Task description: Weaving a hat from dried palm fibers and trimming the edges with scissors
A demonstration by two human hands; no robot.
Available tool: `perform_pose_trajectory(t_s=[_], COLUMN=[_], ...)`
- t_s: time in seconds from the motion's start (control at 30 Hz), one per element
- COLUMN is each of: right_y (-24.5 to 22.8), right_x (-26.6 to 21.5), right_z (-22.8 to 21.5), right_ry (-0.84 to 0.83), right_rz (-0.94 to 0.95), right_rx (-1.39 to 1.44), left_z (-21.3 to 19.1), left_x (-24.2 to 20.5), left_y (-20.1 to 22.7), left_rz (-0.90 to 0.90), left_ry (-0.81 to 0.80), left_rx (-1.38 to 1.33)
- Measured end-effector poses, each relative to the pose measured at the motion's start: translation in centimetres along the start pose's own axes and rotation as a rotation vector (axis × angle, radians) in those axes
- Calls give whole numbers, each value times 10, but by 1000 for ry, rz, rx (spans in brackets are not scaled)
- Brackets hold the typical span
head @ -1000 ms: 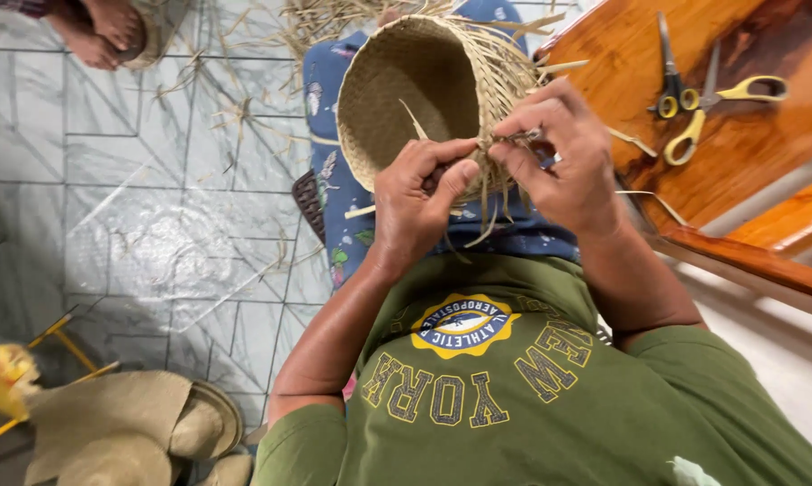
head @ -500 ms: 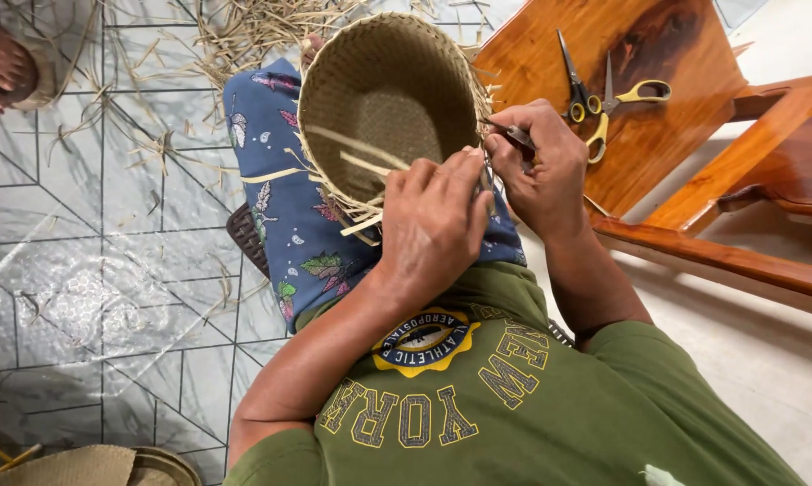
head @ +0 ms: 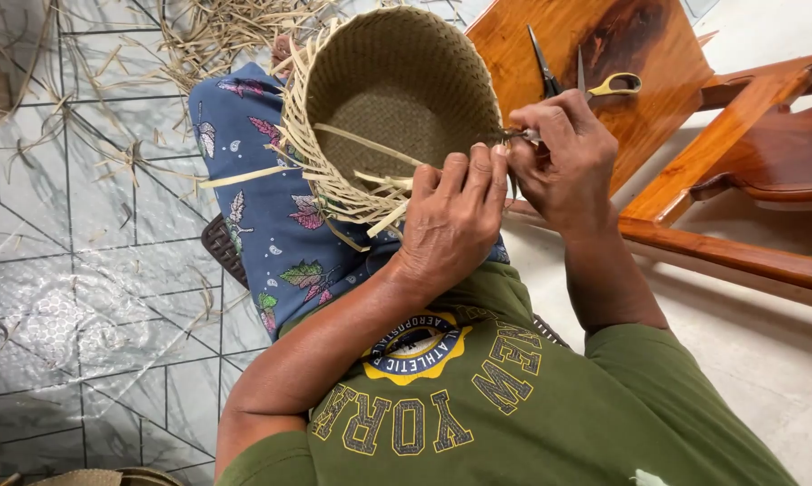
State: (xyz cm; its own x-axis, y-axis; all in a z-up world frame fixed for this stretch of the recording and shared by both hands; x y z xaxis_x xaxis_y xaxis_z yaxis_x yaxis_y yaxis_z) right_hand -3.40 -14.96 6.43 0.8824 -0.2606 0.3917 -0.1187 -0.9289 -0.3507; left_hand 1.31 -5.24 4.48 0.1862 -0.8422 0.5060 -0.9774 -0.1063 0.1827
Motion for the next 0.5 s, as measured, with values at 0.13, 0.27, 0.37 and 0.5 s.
perform_pose_trajectory(t_s=[0.13, 0.27, 0.37, 0.5], right_y=[12, 34, 55, 65], right_x=[-7, -17, -25, -31], right_z=[5, 12, 22, 33], right_ry=[-18, -110, -222, -246], right_rz=[4, 190, 422, 628], right_rx=[-62, 181, 484, 876], left_z=[0, -2, -2, 1], left_x=[6, 9, 9, 7], left_y=[2, 3, 2, 0], left_rz=[3, 7, 14, 17], left_ry=[5, -9, -18, -19], left_rx=[-2, -3, -5, 6])
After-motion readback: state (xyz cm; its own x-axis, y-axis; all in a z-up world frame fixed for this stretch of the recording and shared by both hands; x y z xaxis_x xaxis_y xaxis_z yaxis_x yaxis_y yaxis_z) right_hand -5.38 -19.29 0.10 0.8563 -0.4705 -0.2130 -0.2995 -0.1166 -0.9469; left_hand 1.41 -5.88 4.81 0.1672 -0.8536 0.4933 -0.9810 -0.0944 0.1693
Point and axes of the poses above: each hand's wrist, its own x-axis towards the middle knuckle, its own z-axis out of the palm, y = z × x, the point moved 7 cm from there along x, towards the middle knuckle, and after that the axes turned 12 degrees about -y, right-handed, at the moved point
